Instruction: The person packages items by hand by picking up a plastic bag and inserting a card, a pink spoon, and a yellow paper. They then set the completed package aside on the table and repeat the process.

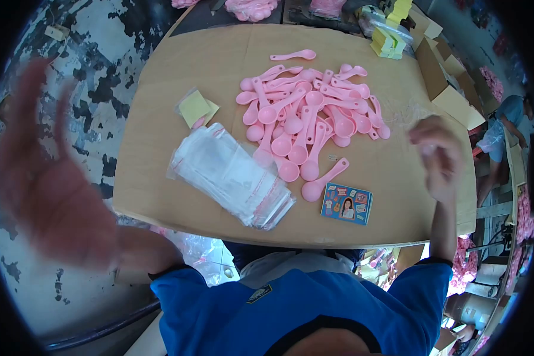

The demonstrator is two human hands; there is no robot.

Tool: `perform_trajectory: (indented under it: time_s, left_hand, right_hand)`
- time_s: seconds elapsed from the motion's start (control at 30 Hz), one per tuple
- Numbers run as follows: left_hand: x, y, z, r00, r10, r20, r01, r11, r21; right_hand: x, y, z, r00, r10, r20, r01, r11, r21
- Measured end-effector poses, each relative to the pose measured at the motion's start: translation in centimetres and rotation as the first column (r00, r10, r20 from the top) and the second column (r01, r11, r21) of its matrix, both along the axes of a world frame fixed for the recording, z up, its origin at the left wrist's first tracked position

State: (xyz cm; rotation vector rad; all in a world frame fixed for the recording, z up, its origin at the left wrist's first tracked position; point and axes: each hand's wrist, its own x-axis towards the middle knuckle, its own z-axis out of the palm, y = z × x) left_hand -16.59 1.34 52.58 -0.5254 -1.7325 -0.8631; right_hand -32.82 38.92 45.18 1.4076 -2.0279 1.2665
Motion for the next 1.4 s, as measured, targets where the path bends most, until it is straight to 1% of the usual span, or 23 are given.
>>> perform_trajectory:
  time_s: [0.03, 0.07, 0.13, 0.17, 0.2, 0.23, 0.3, 0.37, 0.5, 0.67, 0.83, 1.03, 1.13, 1.3, 1.4]
  left_hand:
    - [0.4, 2.1, 1.8, 0.984, 0.043, -0.173, -0.028, 0.996, 0.087]
    - [0.6, 4.3, 3.9, 0.953, 0.119, -0.279, -0.11, 0.993, 0.046]
    - [1.9, 4.9, 5.0, 0.901, 0.104, -0.422, -0.158, 0.983, -0.096]
    - [2.5, 4.8, 5.1, 0.884, 0.091, -0.459, -0.174, 0.975, -0.141]
    - [2.8, 4.7, 5.0, 0.876, 0.089, -0.474, -0.186, 0.969, -0.162]
    - [3.2, 4.6, 4.9, 0.866, 0.09, -0.493, -0.2, 0.964, -0.175]
    - [3.7, 4.2, 4.4, 0.858, 0.095, -0.505, -0.219, 0.957, -0.191]
    - [4.1, 3.8, 4.0, 0.855, 0.099, -0.509, -0.232, 0.951, -0.205]
    - [5.0, 3.4, 2.9, 0.846, 0.152, -0.512, -0.281, 0.942, -0.184]
    - [5.2, 2.3, 1.7, 0.85, 0.236, -0.471, -0.344, 0.926, -0.157]
    - [4.7, 1.4, 1.0, 0.847, 0.318, -0.427, -0.41, 0.901, -0.141]
    - [4.9, 0.8, -0.4, 0.831, 0.372, -0.414, -0.456, 0.882, -0.122]
    - [5.2, 0.6, -0.4, 0.825, 0.396, -0.404, -0.477, 0.87, -0.12]
    - [5.9, 0.5, -0.3, 0.811, 0.389, -0.436, -0.482, 0.868, -0.122]
    - [6.7, 0.5, 0.5, 0.793, 0.392, -0.467, -0.494, 0.862, -0.116]
  right_hand:
    - [0.7, -0.2, 1.4, 0.995, 0.033, -0.093, -0.04, 0.996, -0.076]
    - [1.4, -0.2, 3.2, 0.981, 0.052, -0.187, -0.081, 0.985, -0.15]
    - [1.9, 2.5, 8.9, 0.928, 0.243, -0.284, -0.226, 0.97, 0.09]
    - [3.3, 3.3, 13.1, 0.888, 0.371, -0.272, -0.302, 0.916, 0.262]
    - [4.5, 3.0, 15.1, 0.873, 0.412, -0.262, -0.32, 0.888, 0.332]
    - [5.1, 2.6, 15.6, 0.875, 0.402, -0.269, -0.306, 0.891, 0.336]
    - [5.3, 1.5, 15.0, 0.892, 0.346, -0.291, -0.257, 0.917, 0.305]
    - [5.1, 0.9, 13.2, 0.915, 0.274, -0.296, -0.201, 0.946, 0.256]
    - [3.9, 1.1, 10.8, 0.951, 0.111, -0.287, -0.075, 0.988, 0.132]
    - [2.0, 2.2, 8.5, 0.969, -0.057, -0.239, 0.067, 0.997, 0.033]
    - [0.6, 2.9, 6.6, 0.97, -0.162, -0.181, 0.164, 0.987, -0.004]
    - [-0.2, 2.4, 4.2, 0.967, -0.215, -0.134, 0.212, 0.977, -0.04]
    - [-0.4, 2.0, 4.1, 0.967, -0.224, -0.122, 0.219, 0.974, -0.048]
    - [0.2, 1.3, 4.0, 0.965, -0.222, -0.138, 0.209, 0.973, -0.101]
    - [0.8, 0.3, 4.9, 0.963, -0.198, -0.18, 0.171, 0.973, -0.155]
